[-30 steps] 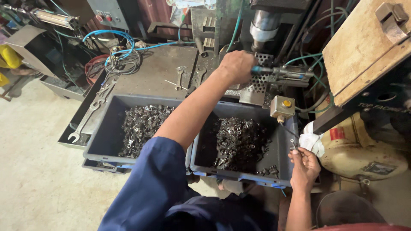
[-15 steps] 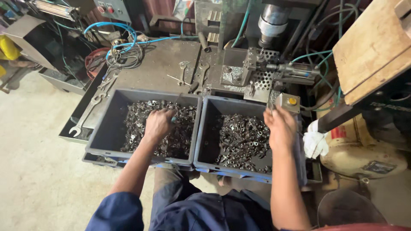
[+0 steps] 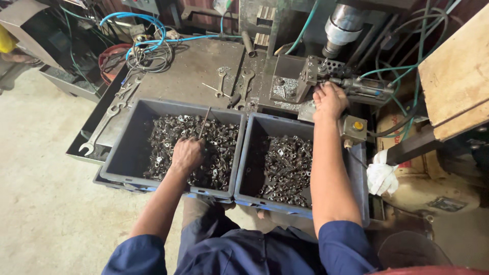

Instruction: The person repeatedly picks small metal parts from a bin, places them into a drill press jig, and activates the machine to process each part. After each cycle, the person removes the part and returns it to the bin, continuing the sequence.

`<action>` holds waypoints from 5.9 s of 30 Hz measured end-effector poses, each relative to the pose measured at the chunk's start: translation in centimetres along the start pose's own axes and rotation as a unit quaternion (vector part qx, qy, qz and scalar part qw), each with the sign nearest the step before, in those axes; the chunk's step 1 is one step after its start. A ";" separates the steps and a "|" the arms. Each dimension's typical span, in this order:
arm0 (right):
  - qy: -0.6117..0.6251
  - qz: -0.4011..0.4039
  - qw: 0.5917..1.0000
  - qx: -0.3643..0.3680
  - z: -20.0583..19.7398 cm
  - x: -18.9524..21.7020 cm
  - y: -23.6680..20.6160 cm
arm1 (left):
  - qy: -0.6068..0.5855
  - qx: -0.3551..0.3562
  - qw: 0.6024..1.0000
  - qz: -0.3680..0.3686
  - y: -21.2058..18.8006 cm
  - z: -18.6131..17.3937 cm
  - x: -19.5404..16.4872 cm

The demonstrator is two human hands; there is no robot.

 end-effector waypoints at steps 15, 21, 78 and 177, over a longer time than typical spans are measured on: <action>-0.365 -0.168 0.892 0.207 -6.2 4.0 -4.5 | -0.051 -0.013 0.998 -0.042 -0.1 -0.6 -0.1; -0.656 -0.322 0.681 0.045 -11.9 9.0 -8.2 | -0.106 -0.031 0.991 -0.072 -0.5 -1.4 -0.3; -0.213 0.020 0.965 0.150 -21.2 -0.4 -22.0 | -0.512 -0.024 0.859 -0.009 -1.1 -9.3 -14.7; -0.366 -0.200 0.909 0.005 -27.6 3.4 -19.0 | 0.039 -0.070 0.962 0.262 22.1 -16.7 -29.8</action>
Point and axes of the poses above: each hand's wrist, its own y-axis towards the middle knuckle, its own z-axis out of the palm, x = y × z, the point moved 3 cm from there along y, towards the middle knuckle, and after that the axes turned 2 degrees about -z, right-handed, at the moved point
